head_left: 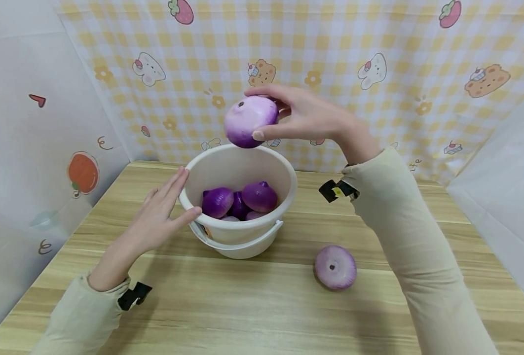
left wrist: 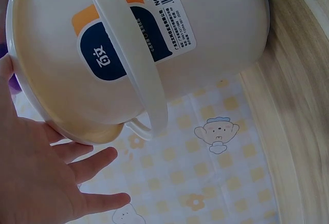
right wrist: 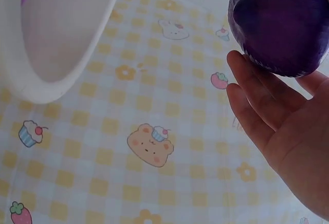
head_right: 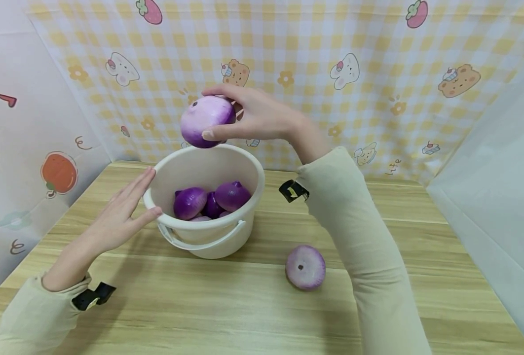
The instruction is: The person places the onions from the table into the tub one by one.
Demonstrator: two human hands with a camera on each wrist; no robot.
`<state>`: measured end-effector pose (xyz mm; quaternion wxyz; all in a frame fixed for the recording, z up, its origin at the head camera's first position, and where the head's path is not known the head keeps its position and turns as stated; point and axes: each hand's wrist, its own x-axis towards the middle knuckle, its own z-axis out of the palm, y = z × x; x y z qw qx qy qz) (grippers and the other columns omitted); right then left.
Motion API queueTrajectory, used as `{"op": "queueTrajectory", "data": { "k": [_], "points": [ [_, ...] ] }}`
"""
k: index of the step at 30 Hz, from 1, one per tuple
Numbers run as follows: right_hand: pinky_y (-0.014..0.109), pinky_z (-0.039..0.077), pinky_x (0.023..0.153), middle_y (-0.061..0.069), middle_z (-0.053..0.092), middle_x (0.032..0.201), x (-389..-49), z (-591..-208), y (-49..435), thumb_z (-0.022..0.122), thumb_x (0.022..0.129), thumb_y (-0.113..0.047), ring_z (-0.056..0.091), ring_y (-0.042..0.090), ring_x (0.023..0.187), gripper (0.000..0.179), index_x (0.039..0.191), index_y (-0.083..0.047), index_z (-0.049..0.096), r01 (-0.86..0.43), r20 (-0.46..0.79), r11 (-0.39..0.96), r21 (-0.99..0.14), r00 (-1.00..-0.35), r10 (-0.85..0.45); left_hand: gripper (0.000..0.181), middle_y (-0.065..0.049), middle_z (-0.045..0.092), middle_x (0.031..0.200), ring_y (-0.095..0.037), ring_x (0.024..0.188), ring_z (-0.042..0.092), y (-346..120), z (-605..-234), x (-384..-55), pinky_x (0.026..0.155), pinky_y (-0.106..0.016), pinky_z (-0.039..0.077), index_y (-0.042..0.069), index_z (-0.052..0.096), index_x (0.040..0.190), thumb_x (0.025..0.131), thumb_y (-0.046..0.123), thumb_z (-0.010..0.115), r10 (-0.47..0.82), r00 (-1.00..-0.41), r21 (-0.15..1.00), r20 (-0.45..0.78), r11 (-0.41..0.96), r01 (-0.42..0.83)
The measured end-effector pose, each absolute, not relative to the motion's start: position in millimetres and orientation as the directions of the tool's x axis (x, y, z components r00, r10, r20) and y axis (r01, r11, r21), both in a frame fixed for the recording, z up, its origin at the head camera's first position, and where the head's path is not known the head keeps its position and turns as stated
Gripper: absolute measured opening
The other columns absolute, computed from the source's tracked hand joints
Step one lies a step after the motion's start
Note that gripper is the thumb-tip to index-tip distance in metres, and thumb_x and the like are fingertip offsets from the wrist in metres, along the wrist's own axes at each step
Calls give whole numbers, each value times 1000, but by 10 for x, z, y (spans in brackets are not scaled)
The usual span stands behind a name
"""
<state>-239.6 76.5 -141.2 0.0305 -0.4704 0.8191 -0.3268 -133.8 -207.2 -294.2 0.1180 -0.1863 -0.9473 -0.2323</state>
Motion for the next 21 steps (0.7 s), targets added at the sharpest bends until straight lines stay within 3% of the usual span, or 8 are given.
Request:
{"op": "queueTrajectory", "data": {
  "k": [6,21],
  "points": [
    [23,41,82,-2,47,119,-2416,-1393,665,70,73,-38,50,9,99,71,133,-18,38,-722,215,402,-563,-598,-772,76,-9,9,146,-32,129,15,-2075,-2948,-1342,95,-60,9,9,10,142,87,46,47,298,-901,393,316,823,410],
    [24,41,82,-2,49,115,-2517,-1511,419,66,76,-40,50,8,99,66,130,-12,40,-736,142,389,-554,-544,-827,76,-9,8,146,-31,129,14,-2073,-2940,-1343,95,-60,9,8,10,142,87,45,48,301,-900,400,314,818,413]
  ]
}}
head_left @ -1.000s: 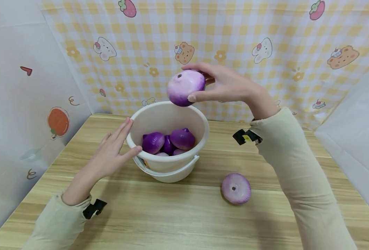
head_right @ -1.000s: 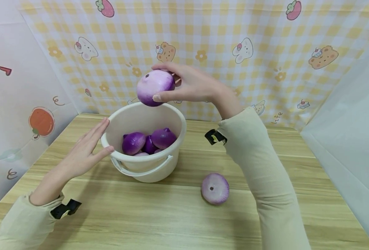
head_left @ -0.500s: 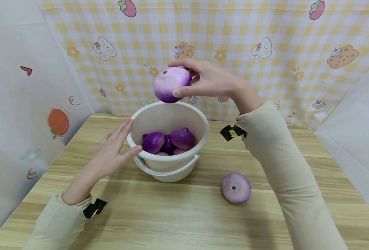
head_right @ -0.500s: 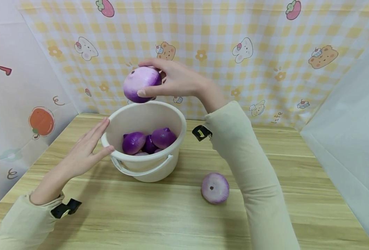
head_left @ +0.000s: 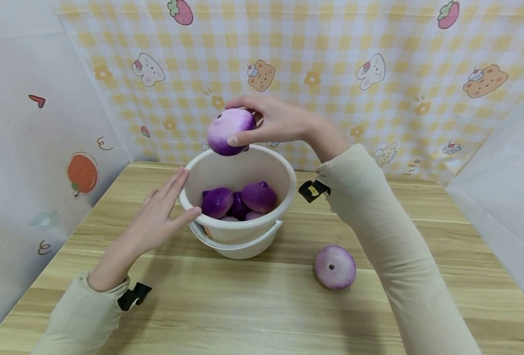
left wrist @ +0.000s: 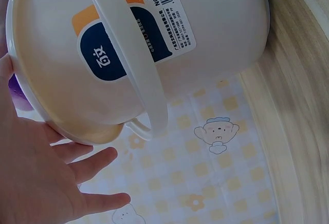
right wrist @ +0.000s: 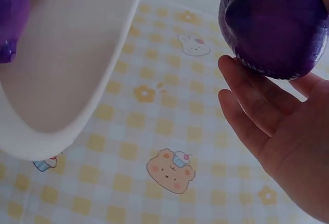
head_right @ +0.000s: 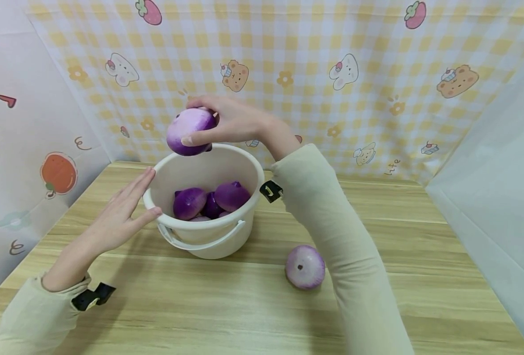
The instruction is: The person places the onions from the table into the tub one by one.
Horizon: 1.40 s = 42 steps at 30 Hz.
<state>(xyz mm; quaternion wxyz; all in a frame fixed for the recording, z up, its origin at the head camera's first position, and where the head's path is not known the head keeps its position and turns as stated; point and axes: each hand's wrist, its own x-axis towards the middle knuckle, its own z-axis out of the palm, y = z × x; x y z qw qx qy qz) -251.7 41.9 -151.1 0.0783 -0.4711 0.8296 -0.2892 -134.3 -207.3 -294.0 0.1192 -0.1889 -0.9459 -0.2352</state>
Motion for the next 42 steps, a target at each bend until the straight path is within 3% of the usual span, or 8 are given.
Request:
{"op": "queueTrajectory", "data": {
  "k": [13,25,32,37,42],
  "points": [
    [23,40,81,-3,50,112,-2585,-1593,254,63,78,-41,50,6,95,55,124,-15,45,-740,77,409,-534,-525,-848,76,-9,9,146,-30,129,14,-2077,-2938,-1351,95,-60,9,10,9,143,87,44,48,301,-901,406,312,816,412],
    [24,36,85,-3,49,118,-2634,-1635,139,53,78,-55,46,7,103,63,128,-17,43,-692,-55,573,-439,-616,-786,76,-9,9,146,-30,129,13,-2079,-2938,-1352,96,-60,10,11,9,143,87,44,48,291,-906,412,306,818,402],
    [25,39,83,2,55,115,-2653,-1669,120,53,77,-58,51,7,100,67,130,-20,39,-615,-145,625,-480,-647,-748,76,-9,9,146,-31,129,15,-2069,-2938,-1343,95,-61,11,9,10,142,87,44,48,297,-902,405,314,817,410],
    [26,38,84,-1,54,115,-2665,-1684,143,53,78,-56,50,8,102,67,132,-21,36,-623,-127,611,-488,-642,-756,76,-9,9,146,-31,129,16,-2065,-2939,-1339,95,-61,11,9,11,142,87,44,48,300,-898,404,321,815,416],
    [27,39,84,0,53,116,-2665,-1708,186,55,82,-47,50,9,102,60,132,-20,37,-670,-21,512,-538,-596,-803,75,-10,9,146,-32,128,16,-2063,-2937,-1338,94,-61,11,9,11,142,87,44,48,302,-896,405,325,812,421]
  ]
}}
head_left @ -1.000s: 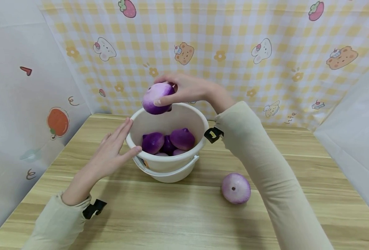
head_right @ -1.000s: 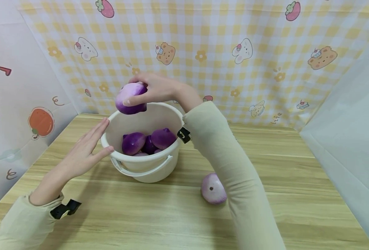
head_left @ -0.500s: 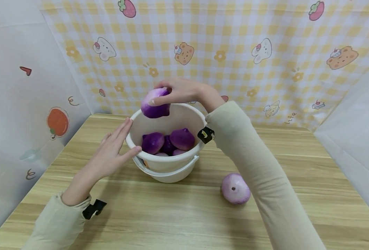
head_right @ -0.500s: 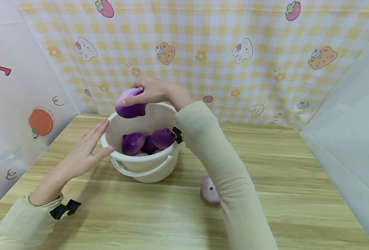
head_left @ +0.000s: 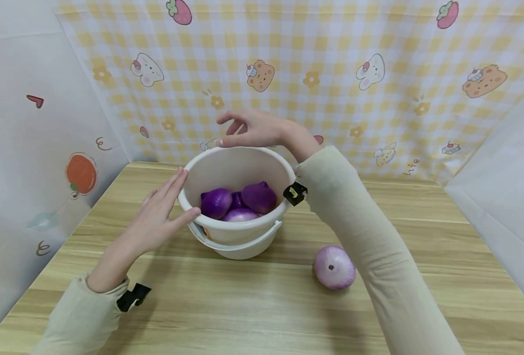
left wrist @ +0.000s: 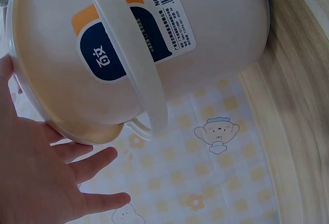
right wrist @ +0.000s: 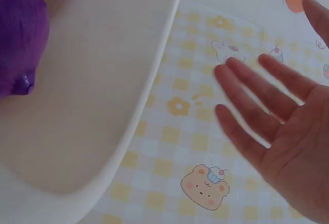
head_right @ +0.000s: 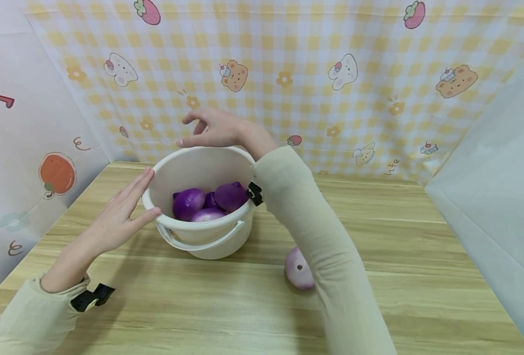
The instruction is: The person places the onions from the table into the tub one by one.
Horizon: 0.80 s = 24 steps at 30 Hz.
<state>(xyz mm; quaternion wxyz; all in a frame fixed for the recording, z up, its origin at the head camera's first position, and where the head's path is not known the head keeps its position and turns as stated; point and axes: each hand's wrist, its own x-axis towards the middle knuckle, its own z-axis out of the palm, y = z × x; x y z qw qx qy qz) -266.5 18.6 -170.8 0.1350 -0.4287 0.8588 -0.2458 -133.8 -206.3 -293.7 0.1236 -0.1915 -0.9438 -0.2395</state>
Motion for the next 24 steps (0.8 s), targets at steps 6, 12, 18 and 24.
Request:
{"op": "queueTrajectory", "data": {
  "k": [6,12,18,24],
  "points": [
    [27,39,83,-1,53,115,-2615,-1741,255,57,83,-42,52,5,96,54,128,-17,43,-769,165,368,-523,-514,-842,76,-9,9,146,-31,129,15,-2070,-2936,-1341,94,-61,11,9,11,142,87,45,48,299,-899,404,321,815,415],
    [30,38,85,-4,55,111,-2537,-1748,339,58,82,-40,53,6,93,51,125,-15,48,-833,256,327,-447,-469,-845,75,-10,9,146,-33,128,15,-2071,-2933,-1344,94,-61,11,9,10,142,87,45,48,299,-898,405,322,814,417],
    [27,40,83,-3,57,108,-2473,-1798,439,59,82,-37,54,5,91,50,123,-11,50,-873,302,294,-390,-422,-855,75,-10,10,145,-34,128,16,-2070,-2933,-1344,94,-62,11,9,11,142,87,44,48,299,-896,409,327,811,420],
    [23,39,82,-5,57,109,-2433,-1891,541,59,82,-35,53,4,92,46,121,-11,52,-889,340,270,-371,-400,-851,76,-10,9,145,-33,128,15,-2066,-2933,-1338,95,-61,11,8,10,142,87,44,48,300,-898,410,321,811,417]
  ]
}}
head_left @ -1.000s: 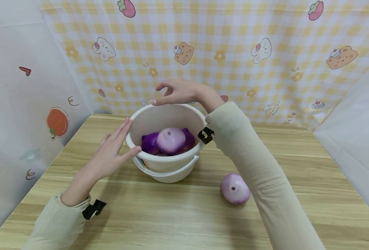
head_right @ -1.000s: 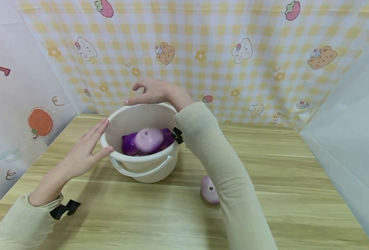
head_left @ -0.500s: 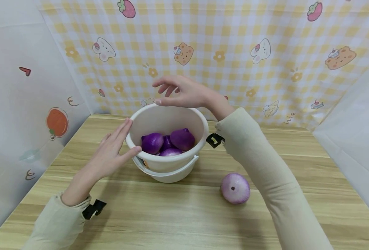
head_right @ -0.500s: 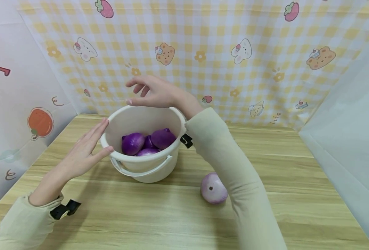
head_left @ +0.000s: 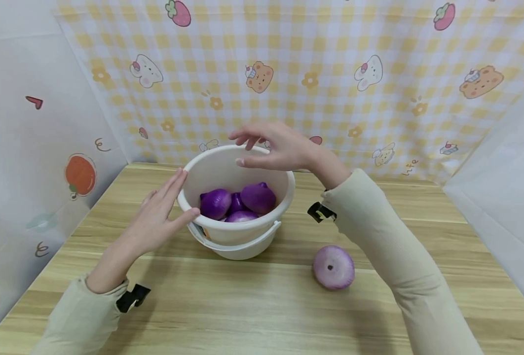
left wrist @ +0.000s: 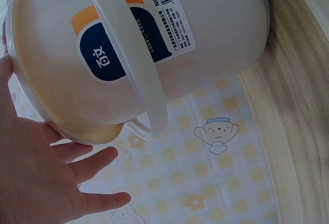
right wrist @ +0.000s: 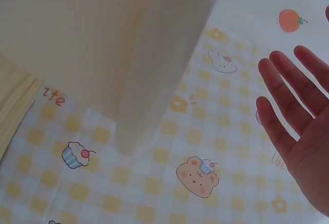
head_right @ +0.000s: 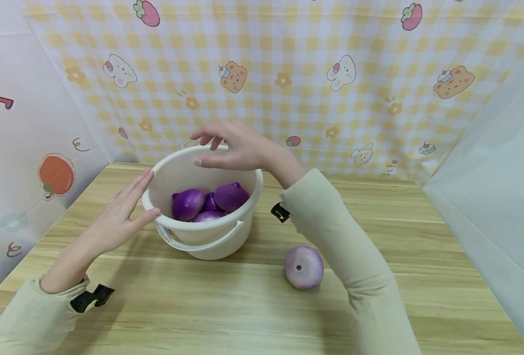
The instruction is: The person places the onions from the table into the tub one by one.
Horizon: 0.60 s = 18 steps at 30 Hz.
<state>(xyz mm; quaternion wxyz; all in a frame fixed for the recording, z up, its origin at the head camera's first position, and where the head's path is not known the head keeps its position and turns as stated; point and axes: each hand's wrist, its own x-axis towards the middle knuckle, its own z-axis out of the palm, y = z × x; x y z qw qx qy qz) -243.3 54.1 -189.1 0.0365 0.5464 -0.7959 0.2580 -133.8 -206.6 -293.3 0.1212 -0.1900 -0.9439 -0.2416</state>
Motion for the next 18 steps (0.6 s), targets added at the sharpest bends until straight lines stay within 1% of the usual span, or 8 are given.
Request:
{"op": "queueTrajectory", "data": {
  "k": [5,8,11,14,18],
  "points": [
    [26,40,83,-5,55,114,-2436,-1957,631,61,82,-29,53,6,93,44,121,-9,53,-901,388,231,-367,-374,-842,76,-10,9,146,-34,128,15,-2064,-2934,-1335,95,-61,10,8,10,142,87,44,48,299,-899,413,320,810,416],
    [29,41,82,-2,57,112,-2440,-2009,697,63,82,-25,54,9,92,43,119,-7,54,-911,427,208,-355,-356,-831,76,-10,9,146,-33,128,14,-2062,-2934,-1335,95,-61,10,9,10,142,87,44,48,299,-900,414,319,810,416],
    [30,43,81,1,58,110,-2443,-2075,773,64,81,-22,55,9,91,41,117,-4,55,-921,460,186,-341,-336,-822,76,-10,9,146,-33,129,14,-2060,-2934,-1335,95,-61,10,9,10,142,87,44,48,298,-900,415,319,810,415],
    [29,42,81,1,59,108,-2419,-2148,856,64,80,-19,55,9,91,39,115,-4,56,-921,481,169,-352,-332,-811,76,-10,9,146,-33,129,14,-2059,-2935,-1334,96,-60,9,9,10,143,87,44,48,297,-900,416,318,810,414],
    [30,41,83,1,59,109,-2384,-2240,958,65,80,-17,55,12,91,37,114,-5,57,-908,491,177,-380,-360,-793,76,-10,9,145,-34,128,15,-2062,-2939,-1334,96,-60,10,9,10,142,87,44,49,296,-900,416,320,809,414]
  ]
}}
